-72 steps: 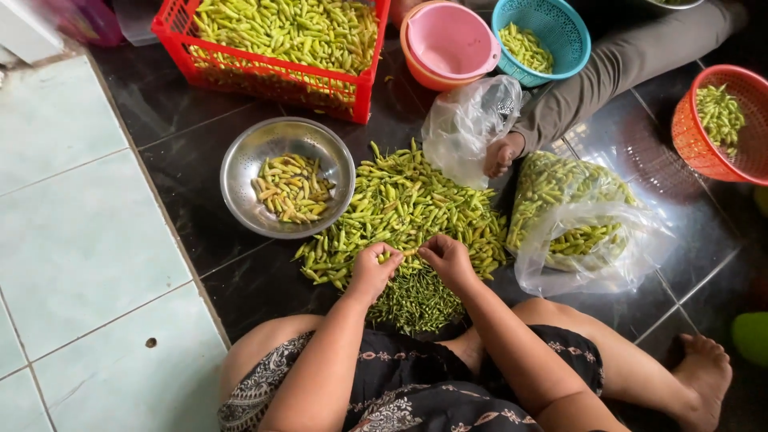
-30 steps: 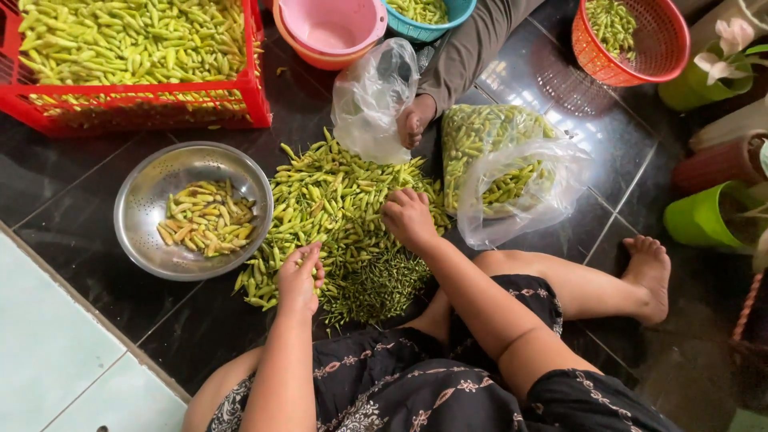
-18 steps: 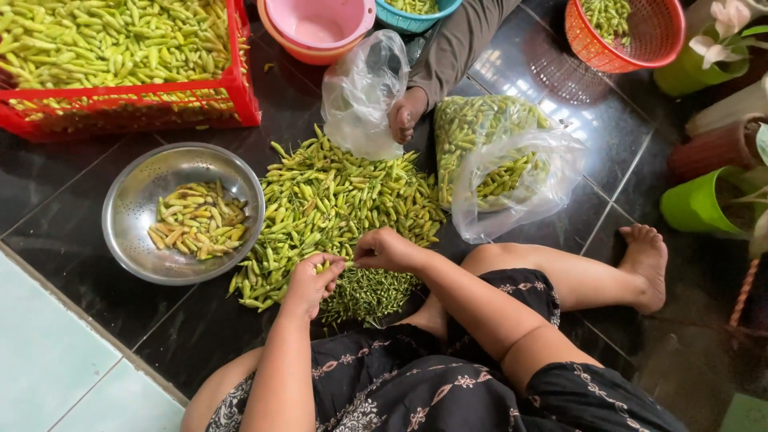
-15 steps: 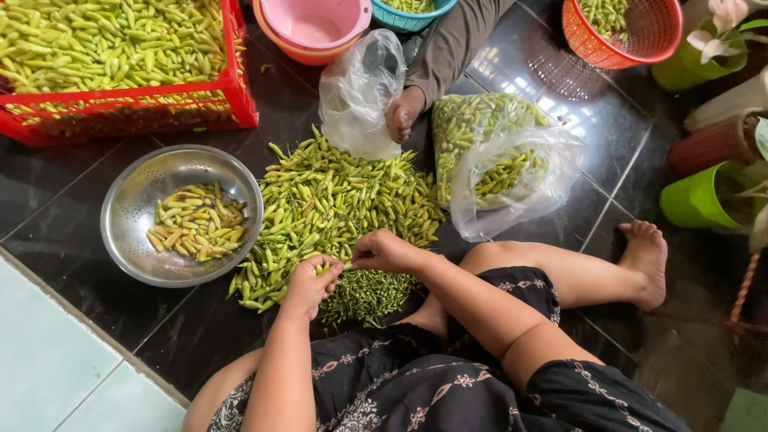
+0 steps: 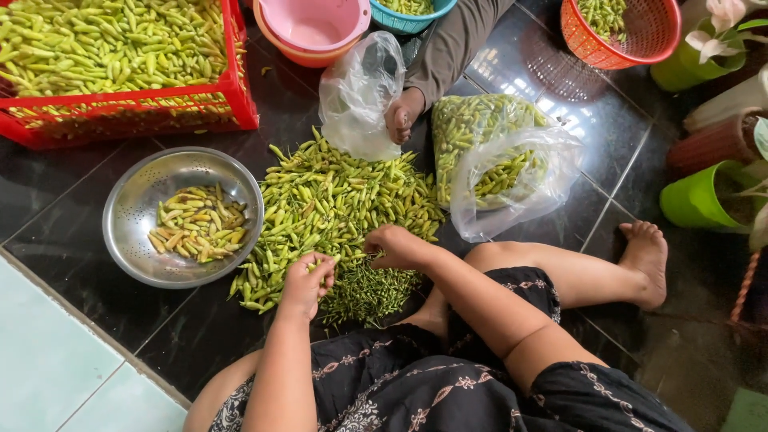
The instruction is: A person sits on the floor and manually removes the stems from green chilies, sorting them into a metal bowl.
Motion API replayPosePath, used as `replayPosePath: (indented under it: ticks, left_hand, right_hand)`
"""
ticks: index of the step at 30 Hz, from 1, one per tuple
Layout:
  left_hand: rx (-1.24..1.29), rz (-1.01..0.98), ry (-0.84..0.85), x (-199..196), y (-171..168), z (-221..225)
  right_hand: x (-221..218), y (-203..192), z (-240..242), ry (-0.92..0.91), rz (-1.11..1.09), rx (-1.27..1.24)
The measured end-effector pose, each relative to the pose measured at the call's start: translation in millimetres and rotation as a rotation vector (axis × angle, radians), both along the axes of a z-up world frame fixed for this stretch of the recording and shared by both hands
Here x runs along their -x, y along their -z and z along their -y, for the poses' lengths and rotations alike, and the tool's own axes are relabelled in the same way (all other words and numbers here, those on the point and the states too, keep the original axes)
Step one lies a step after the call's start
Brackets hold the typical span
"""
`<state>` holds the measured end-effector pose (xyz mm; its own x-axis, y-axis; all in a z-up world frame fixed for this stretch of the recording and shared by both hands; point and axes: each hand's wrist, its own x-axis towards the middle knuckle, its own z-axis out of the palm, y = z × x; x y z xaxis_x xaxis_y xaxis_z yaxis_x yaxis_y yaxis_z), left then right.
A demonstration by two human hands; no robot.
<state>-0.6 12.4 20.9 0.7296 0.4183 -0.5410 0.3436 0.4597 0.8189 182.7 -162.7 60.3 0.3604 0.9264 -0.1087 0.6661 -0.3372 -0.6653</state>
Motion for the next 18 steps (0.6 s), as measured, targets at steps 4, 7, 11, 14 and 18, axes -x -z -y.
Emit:
replayPosePath:
  ticks: [4,7,11,14,18]
  left_hand:
    - [0.261,0.182,-0.075,0,-11,-4]
    - [0.316,0.229,-0.101,1,-4,-6]
    - [0.322,0.233,-0.072,-3,-20,-6]
    - [0.340,0.226,-0.065,-3,-8,-5]
    - [0.274,0.192,-0.046,-1,3,-1]
  right_hand:
    - [-49,33,4,0.243,0.330,-0.066]
    - [-70,49,10,0.542,0.522,-0.133]
    - [-80,76,6,0.550,0.498,-0.167]
    - [-82,75,8,0.532,0.491,-0.259]
    - [-70,33,15,0.559,0.384,-0.338]
